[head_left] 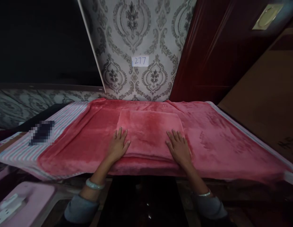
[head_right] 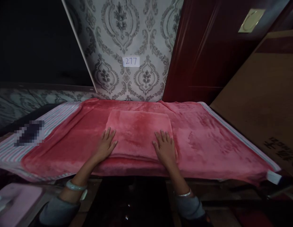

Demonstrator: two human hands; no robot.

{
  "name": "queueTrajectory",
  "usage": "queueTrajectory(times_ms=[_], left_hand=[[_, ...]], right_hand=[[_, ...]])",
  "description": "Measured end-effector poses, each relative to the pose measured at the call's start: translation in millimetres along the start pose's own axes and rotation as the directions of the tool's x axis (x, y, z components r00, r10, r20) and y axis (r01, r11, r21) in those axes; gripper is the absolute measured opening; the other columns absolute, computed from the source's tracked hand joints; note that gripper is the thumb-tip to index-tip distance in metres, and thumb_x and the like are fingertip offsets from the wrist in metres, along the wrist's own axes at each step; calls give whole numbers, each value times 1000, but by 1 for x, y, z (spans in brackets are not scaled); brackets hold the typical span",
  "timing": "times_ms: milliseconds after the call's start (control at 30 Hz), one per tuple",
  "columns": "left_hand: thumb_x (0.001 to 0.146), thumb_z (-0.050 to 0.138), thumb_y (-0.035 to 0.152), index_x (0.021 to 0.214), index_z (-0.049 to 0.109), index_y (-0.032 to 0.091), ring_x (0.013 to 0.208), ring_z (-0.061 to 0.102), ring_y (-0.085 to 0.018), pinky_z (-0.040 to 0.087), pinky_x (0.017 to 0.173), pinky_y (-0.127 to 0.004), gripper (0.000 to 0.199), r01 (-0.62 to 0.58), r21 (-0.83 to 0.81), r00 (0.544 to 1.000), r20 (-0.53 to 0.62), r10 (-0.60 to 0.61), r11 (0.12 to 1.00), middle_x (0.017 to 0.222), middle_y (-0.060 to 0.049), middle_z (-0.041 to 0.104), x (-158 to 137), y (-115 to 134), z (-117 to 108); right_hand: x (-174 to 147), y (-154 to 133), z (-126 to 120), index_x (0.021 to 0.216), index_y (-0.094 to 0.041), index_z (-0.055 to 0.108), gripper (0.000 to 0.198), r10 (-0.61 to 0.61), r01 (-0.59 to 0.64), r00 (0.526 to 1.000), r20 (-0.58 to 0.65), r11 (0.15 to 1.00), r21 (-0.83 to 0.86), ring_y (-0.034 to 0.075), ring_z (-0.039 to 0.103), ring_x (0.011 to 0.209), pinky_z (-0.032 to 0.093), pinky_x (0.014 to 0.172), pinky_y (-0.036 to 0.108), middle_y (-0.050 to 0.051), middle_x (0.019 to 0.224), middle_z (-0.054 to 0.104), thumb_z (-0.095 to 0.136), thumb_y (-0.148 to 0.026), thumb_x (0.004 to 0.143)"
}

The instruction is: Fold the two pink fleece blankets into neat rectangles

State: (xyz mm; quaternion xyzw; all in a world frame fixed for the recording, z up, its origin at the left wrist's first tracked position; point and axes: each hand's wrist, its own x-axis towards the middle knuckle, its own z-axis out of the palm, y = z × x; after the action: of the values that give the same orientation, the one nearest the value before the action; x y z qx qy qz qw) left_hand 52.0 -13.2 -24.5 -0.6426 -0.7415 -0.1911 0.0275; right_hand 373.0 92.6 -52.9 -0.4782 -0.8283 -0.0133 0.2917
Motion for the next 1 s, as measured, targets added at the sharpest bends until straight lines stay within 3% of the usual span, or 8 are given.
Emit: queueTrajectory(times_ms=[133,200,300,400,533,600,733,1000], left_hand=[[96,46,55,152,46,23,151,27,-41,26,118,-64,64,134,9,989,69,-134,991,165,-15,29,0,4,-18],[97,44,58,152,45,25,153,22,-40,22,119,-66,65,145,5,988,61,-145,989,165,-14,30,11,9,-31],[99,40,56,154,41,22,155,19,-34,18,122,-62,65,75,-23,997,27,-74,997,166,-14,29,47,20,-49],[100,38,53,155,40,16,156,19,-33,17,123,-60,66,81,-21,994,80,-79,997,165,-17,28,97,33,-57],[101,34,50,155,37,12,156,18,-31,17,125,-56,66,171,91,971,152,-184,981,166,-18,25,139,39,-40],[101,33,50,155,37,11,156,17,-31,19,124,-57,66,197,153,964,150,-220,968,167,-18,24,144,34,-24],[101,33,52,156,35,10,156,18,-32,25,123,-53,69,171,209,969,141,-203,963,166,-20,25,138,20,2],[101,33,54,155,37,7,154,22,-35,27,121,-53,72,147,233,977,119,-178,961,163,-23,30,139,15,11]], right_hand=[[2,15,0,145,-25,55,50,8,-13,998,58,996,88,37,42,142,37,111,65,12,152,49,38,-45,102],[16,25,-2,144,-23,56,52,-16,6,998,57,986,166,34,48,138,40,111,61,13,147,55,36,-47,103],[58,34,-9,143,-18,56,57,-34,41,999,-36,973,228,33,50,136,39,113,56,17,143,58,37,-52,101],[113,27,-14,145,-17,53,61,-3,22,995,-96,979,203,35,44,140,35,115,56,18,146,53,36,-55,101],[157,11,-10,150,-18,47,59,142,-143,990,18,989,43,34,38,144,34,115,55,17,152,48,29,-50,104],[156,8,0,150,-16,48,56,188,-183,978,95,981,-62,34,38,143,35,113,56,18,153,46,27,-44,105],[135,16,24,147,-16,50,52,175,-144,970,171,974,-176,31,39,142,36,112,52,16,152,47,27,-37,106],[128,31,38,148,-19,50,53,163,-134,974,155,974,-184,30,37,143,35,113,50,13,155,45,26,-39,106]])
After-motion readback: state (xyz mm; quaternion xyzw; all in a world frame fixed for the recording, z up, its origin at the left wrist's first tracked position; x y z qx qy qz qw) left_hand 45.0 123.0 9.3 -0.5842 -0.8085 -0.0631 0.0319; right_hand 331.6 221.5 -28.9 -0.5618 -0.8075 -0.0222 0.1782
